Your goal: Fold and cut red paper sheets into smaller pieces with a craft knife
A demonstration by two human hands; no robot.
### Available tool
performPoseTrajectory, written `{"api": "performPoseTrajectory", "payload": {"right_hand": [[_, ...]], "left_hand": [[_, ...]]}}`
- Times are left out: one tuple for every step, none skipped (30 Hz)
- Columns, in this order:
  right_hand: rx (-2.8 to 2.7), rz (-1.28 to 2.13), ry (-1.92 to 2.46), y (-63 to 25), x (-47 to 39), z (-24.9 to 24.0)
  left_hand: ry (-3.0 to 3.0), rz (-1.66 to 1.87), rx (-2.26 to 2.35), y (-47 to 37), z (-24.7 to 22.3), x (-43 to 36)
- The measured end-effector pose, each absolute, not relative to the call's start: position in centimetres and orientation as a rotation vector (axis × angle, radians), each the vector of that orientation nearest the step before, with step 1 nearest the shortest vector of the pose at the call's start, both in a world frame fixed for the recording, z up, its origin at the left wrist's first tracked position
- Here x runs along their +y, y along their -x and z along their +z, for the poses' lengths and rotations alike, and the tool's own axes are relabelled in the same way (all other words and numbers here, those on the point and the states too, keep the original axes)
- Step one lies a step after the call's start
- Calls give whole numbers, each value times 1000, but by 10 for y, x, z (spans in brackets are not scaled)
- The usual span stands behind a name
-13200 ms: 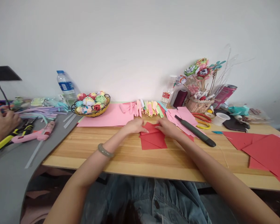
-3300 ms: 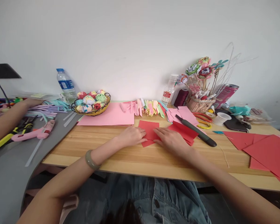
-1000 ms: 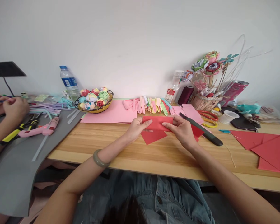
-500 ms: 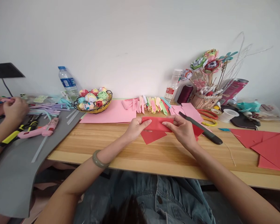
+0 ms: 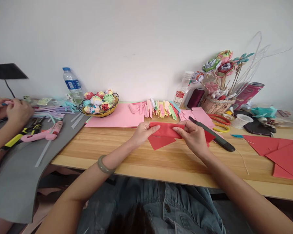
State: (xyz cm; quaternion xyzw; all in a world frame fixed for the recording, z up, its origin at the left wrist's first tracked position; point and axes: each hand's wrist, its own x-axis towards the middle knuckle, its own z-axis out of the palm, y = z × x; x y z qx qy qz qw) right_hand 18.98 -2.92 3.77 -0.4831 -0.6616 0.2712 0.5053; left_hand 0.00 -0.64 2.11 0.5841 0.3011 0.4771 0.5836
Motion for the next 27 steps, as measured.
{"api": "performPoseTrajectory", "payload": {"right_hand": [[-1595, 665, 1157, -190, -29, 38], [-1594, 676, 1148, -190, -29, 37], [-1594, 685, 1140, -190, -29, 37], [-1593, 691, 1133, -190, -29, 37], [-1593, 694, 1131, -189, -30, 37], [-1594, 692, 1134, -189, -30, 37], [-1595, 686, 1137, -189, -30, 37], [-1596, 678, 1139, -189, -30, 38], [-1599, 668, 1140, -189, -30, 38], [-1602, 659, 1138, -189, -31, 39], [-1606, 651, 1135, -189, -31, 40], [-1608, 646, 1129, -188, -31, 41], [-1611, 643, 1121, -188, -32, 42], [-1614, 644, 1112, -188, -32, 43], [-1615, 649, 1101, -188, -32, 43], [-1616, 656, 1089, -188, -32, 44], [-1615, 665, 1075, -188, -32, 44], [-1613, 677, 1063, -188, -32, 45], [-1609, 691, 1057, -188, -32, 45], [-1604, 703, 1055, -188, -32, 45], [-1599, 714, 1059, -189, -32, 46], [-1596, 722, 1068, -189, -33, 46], [-1596, 726, 1079, -189, -33, 46], [-1597, 727, 1089, -189, -33, 47], [-1598, 726, 1097, -190, -33, 47], [-1597, 727, 1102, -190, -32, 47], [-1596, 727, 1105, -190, -32, 47]], "left_hand": [[-1362, 1111, 698, 0, 21, -6], [-1362, 1109, 697, 1, 21, -6], [-1363, 1109, 700, 1, 20, -6], [-1365, 1109, 704, 1, 20, -6], [-1367, 1110, 708, 1, 20, -6], [-1370, 1112, 709, 1, 20, -6], [-1373, 1114, 707, 1, 20, -6], [-1374, 1116, 701, 1, 20, -6], [-1374, 1117, 694, 1, 20, -6], [-1376, 1117, 689, 1, 21, -6], [-1377, 1117, 689, 1, 21, -6], [-1380, 1115, 693, 1, 21, -7], [-1384, 1113, 699, 1, 22, -7], [-1390, 1111, 707, 1, 22, -7], [-1397, 1113, 714, 1, 23, -8], [-1406, 1115, 718, 1, 24, -8], [-1415, 1117, 720, 1, 25, -9], [-1423, 1120, 722, 1, 25, -9], [-1430, 1121, 725, 1, 26, -10], [-1435, 1120, 728, 1, 26, -10], [-1440, 1116, 731, 1, 26, -10], [-1444, 1112, 733, 1, 27, -10], [-1449, 1109, 734, 1, 26, -10], [-1454, 1106, 733, 2, 26, -10], [-1458, 1105, 730, 2, 26, -9], [-1461, 1103, 728, 2, 26, -9], [-1462, 1102, 725, 2, 26, -9]]}}
